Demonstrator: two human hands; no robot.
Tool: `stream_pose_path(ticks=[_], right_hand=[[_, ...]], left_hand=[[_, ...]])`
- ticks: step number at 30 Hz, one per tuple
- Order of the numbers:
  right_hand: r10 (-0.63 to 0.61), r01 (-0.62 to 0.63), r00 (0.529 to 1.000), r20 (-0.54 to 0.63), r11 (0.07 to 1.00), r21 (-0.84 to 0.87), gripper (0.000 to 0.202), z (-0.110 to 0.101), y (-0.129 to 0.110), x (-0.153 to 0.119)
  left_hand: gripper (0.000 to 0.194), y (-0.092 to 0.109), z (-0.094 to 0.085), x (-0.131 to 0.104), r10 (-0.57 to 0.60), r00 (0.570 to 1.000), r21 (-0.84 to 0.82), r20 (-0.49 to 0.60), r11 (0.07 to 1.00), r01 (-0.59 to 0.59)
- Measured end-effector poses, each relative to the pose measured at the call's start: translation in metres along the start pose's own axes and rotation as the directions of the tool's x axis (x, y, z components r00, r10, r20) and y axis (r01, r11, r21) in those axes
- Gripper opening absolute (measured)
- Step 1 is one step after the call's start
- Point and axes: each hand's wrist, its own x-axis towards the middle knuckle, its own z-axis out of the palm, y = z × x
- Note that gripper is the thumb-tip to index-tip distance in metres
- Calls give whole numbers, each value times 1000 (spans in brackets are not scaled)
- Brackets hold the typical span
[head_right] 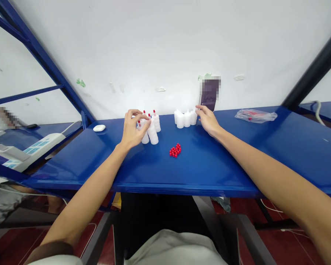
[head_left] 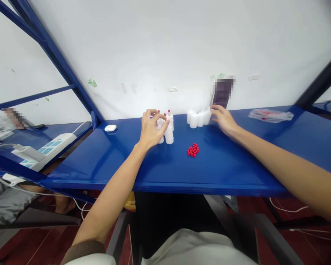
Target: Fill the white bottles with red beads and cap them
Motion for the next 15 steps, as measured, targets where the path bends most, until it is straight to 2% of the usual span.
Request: stream_pose_path(ticks=[2, 4, 6, 8, 10, 13, 15], right_hand=[[-26, 25, 999, -25, 999, -22, 25, 1, 0, -3], [-35, 33, 998, -49, 999, -32, 19, 1, -1, -5], [-24, 23, 998, -58, 1000, -10, 16, 2, -1, -6], [0, 2, 998, -62, 1000, 23, 14, 2, -3, -7], [41, -38, 996, -83, 998, 44, 14, 3, -6, -11], [100, -95, 989, -109, 994, 48, 13, 5, -12, -23], [100, -97, 994, -46, 994, 50, 10, 10, -18, -36]], left_hand=[[19, 6, -7, 1, 4, 995, 7, -101, 1000, -3], [17, 17, -11, -3, 64, 979, 9, -191, 998, -64], [16, 33, -10, -12, 181, 971, -15, -159, 982, -186], [13, 49, -3, -24, 303, 953, -72, -1, 950, -302], [16, 62, 6, -34, 384, 903, -140, 194, 922, -362], [17, 69, 12, -42, 358, 828, -165, 431, 934, -318], [22, 67, 11, -42, 315, 773, -157, 550, 948, -275]])
